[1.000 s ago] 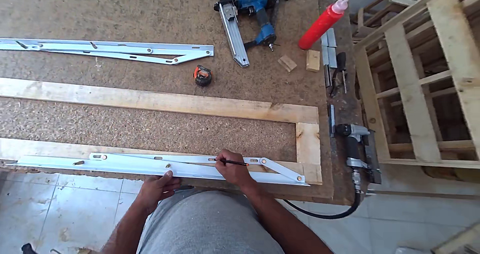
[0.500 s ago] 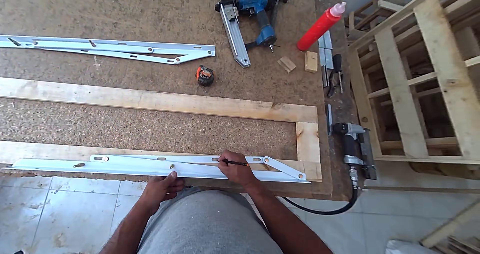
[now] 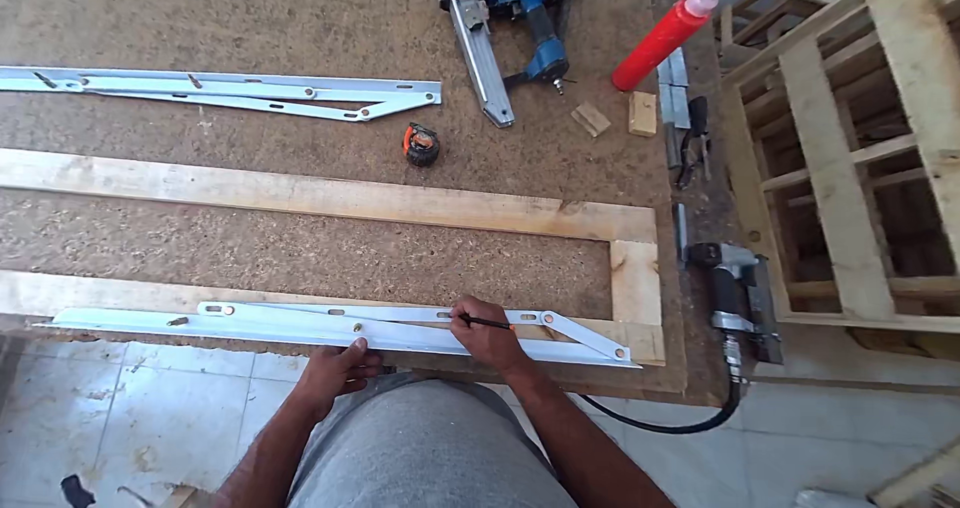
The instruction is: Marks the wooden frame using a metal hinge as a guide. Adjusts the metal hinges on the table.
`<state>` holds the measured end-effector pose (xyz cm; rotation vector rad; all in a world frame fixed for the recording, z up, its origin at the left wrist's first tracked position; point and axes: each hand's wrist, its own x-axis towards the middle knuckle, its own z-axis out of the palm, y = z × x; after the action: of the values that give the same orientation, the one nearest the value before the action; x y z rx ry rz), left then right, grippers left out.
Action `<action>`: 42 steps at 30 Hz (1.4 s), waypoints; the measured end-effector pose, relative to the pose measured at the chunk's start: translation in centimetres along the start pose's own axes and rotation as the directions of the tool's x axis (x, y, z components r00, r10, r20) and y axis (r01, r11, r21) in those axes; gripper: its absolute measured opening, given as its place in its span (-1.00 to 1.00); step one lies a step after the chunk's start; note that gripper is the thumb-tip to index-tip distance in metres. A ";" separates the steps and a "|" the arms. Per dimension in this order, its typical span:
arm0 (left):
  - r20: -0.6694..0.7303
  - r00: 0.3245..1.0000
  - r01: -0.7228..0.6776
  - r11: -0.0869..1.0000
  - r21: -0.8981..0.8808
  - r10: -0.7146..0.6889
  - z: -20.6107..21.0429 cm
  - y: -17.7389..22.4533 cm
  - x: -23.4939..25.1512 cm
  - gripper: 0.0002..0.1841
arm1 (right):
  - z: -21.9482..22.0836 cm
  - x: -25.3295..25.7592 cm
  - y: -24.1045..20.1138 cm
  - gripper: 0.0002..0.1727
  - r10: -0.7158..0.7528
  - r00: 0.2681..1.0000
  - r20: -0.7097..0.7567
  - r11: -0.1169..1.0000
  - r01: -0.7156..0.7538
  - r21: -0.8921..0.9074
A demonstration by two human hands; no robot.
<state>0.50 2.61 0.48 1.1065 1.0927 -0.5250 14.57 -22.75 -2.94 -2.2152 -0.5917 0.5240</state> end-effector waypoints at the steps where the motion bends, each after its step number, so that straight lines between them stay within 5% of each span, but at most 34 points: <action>1: -0.005 1.000 0.002 1.000 -0.010 -0.002 0.0 0.0 -0.1 -0.61 | -0.2 0.2 -0.2 -0.93 0.011 0.999 0.031 1.000 -0.011 0.003; 8: 0.027 0.999 -0.027 0.973 -0.231 0.034 -1.5 -0.4 0.0 -0.62 | 0.8 2.5 -3.5 -0.91 0.070 0.997 0.019 0.983 -0.073 0.169; 15: 0.104 0.994 0.008 0.961 -0.276 0.021 -10.4 0.4 0.2 -0.63 | 8.8 6.3 -11.1 -0.91 0.071 0.995 0.073 0.967 -0.086 0.239; 21: 0.152 0.988 0.029 0.966 -0.256 0.010 -16.5 1.9 -0.4 -0.65 | 12.7 7.3 -11.8 -0.88 0.160 0.986 0.036 0.948 -0.164 0.272; 42: 0.108 0.994 0.024 0.969 -0.247 0.003 -16.7 2.6 0.2 -0.67 | 13.0 7.2 -12.0 -0.84 0.081 0.997 0.009 0.988 -0.082 0.130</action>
<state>-4.61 18.73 0.77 0.8446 1.0393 -0.4369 10.44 -4.09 -3.10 -2.1216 -0.4576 0.5926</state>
